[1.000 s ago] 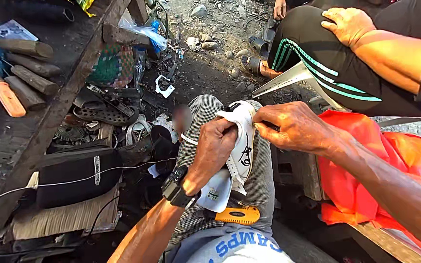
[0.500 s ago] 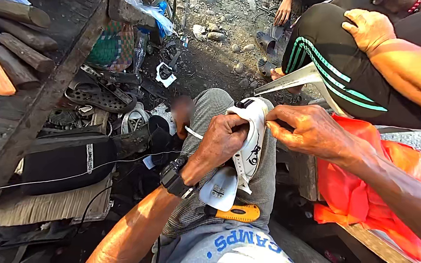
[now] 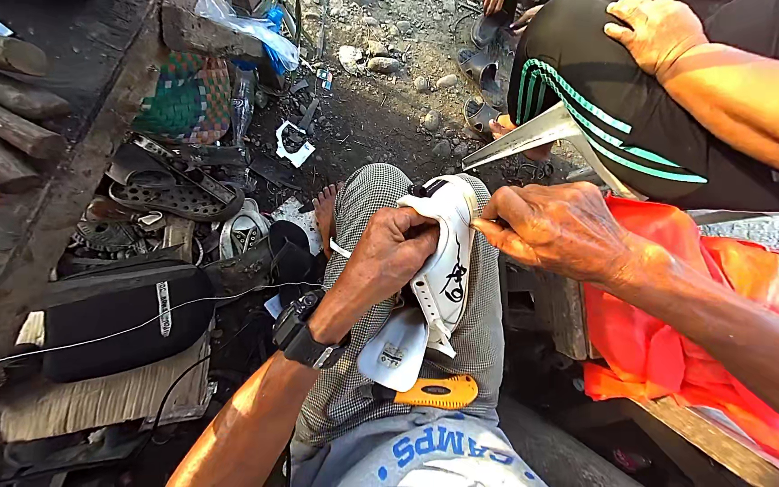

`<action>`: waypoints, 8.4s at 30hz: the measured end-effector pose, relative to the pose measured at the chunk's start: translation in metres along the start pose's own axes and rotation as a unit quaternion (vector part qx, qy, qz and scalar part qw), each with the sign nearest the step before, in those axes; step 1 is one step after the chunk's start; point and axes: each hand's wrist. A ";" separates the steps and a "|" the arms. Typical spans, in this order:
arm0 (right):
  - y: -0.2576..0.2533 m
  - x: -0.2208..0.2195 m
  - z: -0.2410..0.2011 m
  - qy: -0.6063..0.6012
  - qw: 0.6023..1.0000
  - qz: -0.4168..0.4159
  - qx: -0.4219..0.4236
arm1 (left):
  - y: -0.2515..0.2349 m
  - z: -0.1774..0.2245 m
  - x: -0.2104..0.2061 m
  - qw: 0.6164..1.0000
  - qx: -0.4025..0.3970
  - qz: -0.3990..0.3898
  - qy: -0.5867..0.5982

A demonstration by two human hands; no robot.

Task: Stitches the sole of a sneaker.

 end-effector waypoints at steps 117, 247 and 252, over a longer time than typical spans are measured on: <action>0.039 -0.068 -0.064 -0.619 0.704 0.200 -0.286 | 0.006 0.013 0.011 0.981 -0.041 -0.018 -0.187; 0.007 -0.017 -0.012 -0.041 0.999 0.004 0.009 | -0.003 0.007 0.006 0.998 -0.009 -0.049 -0.049; 0.013 -0.021 -0.008 -0.051 0.997 0.036 -0.049 | -0.003 0.007 0.005 0.998 -0.005 -0.040 -0.044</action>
Point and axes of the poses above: each hand's wrist, its own y-axis away from the middle knuckle, its own x-axis out of the back of the hand, z = x × y, and after that the axes turned 7 degrees about -x, right-handed
